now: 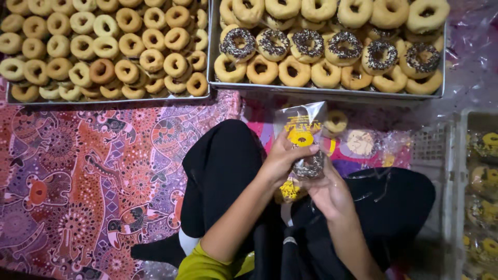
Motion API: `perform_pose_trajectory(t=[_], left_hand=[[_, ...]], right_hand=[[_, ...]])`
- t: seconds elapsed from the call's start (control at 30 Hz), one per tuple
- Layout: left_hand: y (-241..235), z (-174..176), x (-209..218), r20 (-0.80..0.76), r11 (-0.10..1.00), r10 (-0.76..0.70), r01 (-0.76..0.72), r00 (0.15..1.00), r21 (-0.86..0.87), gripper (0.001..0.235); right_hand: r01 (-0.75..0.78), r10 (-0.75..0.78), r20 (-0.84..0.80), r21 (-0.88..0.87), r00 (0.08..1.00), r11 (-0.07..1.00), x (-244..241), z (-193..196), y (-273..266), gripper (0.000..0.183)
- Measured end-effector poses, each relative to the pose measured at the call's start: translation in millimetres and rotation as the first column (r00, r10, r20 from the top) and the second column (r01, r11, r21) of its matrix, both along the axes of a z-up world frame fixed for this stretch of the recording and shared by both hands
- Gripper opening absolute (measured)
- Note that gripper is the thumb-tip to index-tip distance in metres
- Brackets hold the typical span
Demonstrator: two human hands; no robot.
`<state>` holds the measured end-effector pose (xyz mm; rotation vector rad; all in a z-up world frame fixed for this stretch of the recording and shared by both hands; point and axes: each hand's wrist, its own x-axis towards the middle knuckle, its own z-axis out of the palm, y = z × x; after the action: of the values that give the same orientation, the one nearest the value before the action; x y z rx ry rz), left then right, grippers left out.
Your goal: The person sits on a patterned mat and repeatedly picks donuts from metal trays, places them into clear plastic bags, and sets the sealed bags into a white crate. The person handles both plain and chocolate-sprinkled donuts throughout the clip.
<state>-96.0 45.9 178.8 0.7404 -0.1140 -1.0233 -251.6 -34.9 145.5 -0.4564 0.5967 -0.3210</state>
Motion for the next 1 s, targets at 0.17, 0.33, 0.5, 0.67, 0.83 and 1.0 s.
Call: perform_pose_trajectory(t=[0.17, 0.33, 0.5, 0.67, 0.83, 1.0], left_hand=[[-6.1, -11.5, -23.8, -0.295, 0.996, -0.014, -0.013, 0.955, -0.089, 0.057], [-8.7, -12.7, -31.6, -0.283, 0.986, -0.088, 0.123, 0.955, 0.108, 0.079], [23.3, 4.5, -39.4, 0.328, 0.99, -0.077, 0.034, 0.942, 0.134, 0.037], [41.9, 28.5, -41.2, 0.304, 0.983, -0.099, 0.045, 0.948, 0.181, 0.031], [60.2, 66.7, -55.2, 0.827, 0.912, -0.393, 0.057, 0.401, 0.406, 0.025], [83.1, 94.6, -48.6, 0.878, 0.916, -0.401, 0.107, 0.261, 0.386, 0.023]], right_hand=[[-0.039, -0.034, -0.118, -0.567, 0.992, 0.822, 7.0, 56.0, 6.7, 0.069], [-0.144, -0.322, 0.033, -0.848, 0.946, -0.511, -2.5, 79.3, -11.6, 0.058], [-0.356, -0.264, -0.298, -0.91, 0.917, -0.211, -5.4, 115.6, -28.8, 0.016], [-0.277, -0.186, -0.215, -0.857, 0.959, -0.435, -17.6, 142.6, -25.9, 0.024], [-0.212, -0.049, -0.31, -0.519, 0.949, -0.828, -43.6, 133.1, -25.5, 0.033], [-0.289, -0.104, -0.367, -0.498, 0.924, -0.818, -32.5, 136.5, -70.8, 0.024]])
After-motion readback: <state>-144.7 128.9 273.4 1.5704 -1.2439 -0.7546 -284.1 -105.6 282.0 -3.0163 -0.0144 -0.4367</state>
